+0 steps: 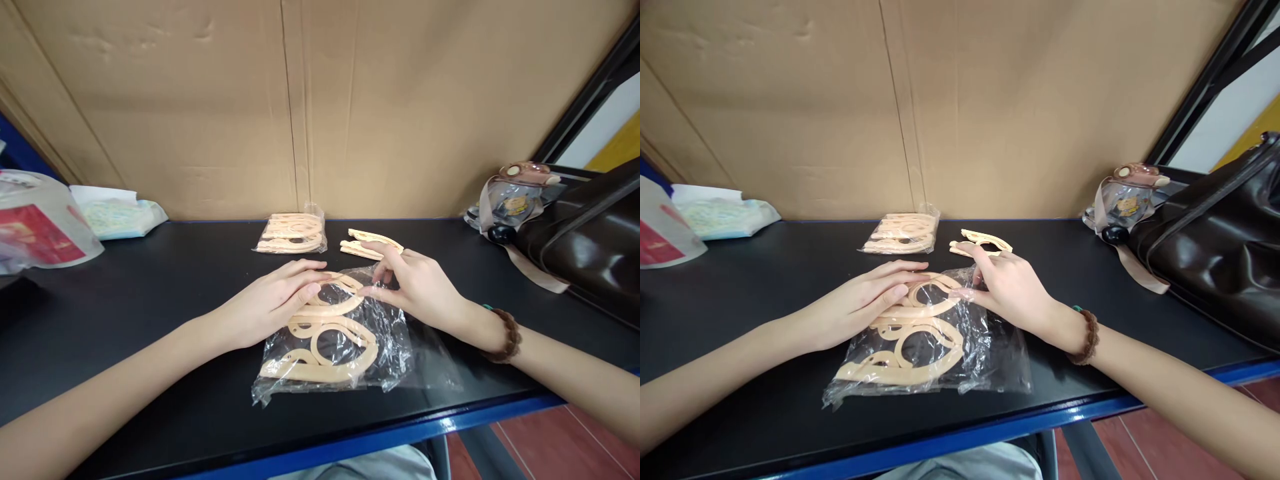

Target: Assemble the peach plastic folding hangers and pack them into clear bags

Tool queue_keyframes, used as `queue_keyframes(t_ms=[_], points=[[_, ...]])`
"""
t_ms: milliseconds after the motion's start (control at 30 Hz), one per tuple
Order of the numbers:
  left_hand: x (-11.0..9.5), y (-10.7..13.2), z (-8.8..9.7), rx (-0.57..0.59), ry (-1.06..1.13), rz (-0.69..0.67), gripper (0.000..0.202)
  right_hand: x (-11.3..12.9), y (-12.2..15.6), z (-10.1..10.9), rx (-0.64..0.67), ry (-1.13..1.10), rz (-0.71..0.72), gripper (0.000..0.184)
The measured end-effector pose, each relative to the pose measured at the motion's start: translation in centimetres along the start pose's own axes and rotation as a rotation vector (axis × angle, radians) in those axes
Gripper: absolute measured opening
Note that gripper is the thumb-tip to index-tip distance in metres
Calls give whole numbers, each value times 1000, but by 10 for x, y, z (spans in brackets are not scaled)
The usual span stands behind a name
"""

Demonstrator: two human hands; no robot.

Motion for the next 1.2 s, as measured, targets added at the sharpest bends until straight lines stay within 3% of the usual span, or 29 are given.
queue_keyframes(t_ms=[133,300,400,500,667,833,1000,1100,1200], points=[[-4,0,0,24,-21,-14,44,-13,-4,5,4,-1,-121,50],[-6,0,3,32,-76,-41,42,-52,-6,6,12,2,-295,42],[-7,1,3,30,-121,-75,44,-74,-6,0,-9,-12,-286,38],[-7,0,2,15,-152,-111,44,-87,-9,-8,-12,-48,-223,48],[-5,-1,0,-29,-159,-130,43,-94,-13,-20,111,-167,-235,59],[-4,-2,0,-40,-182,-121,43,-94,-15,-15,66,-138,-246,63],[-2,-3,0,-51,-190,-117,43,-96,-15,-25,140,-155,-273,65],[-1,-3,-1,-57,-201,-126,41,-98,-17,-21,82,-143,-296,59],[1,-3,0,-64,-212,-107,41,-99,-19,0,-35,-160,-299,56]])
Point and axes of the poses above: each hand's wrist, its own y-axis away from the middle knuckle, its own z-axis out of the back of the hand, x = y × z, the point moved 6 cm from there along -y, towards the middle knuckle, and after that the axes turned 1 degree about y, right-handed, at the moved point
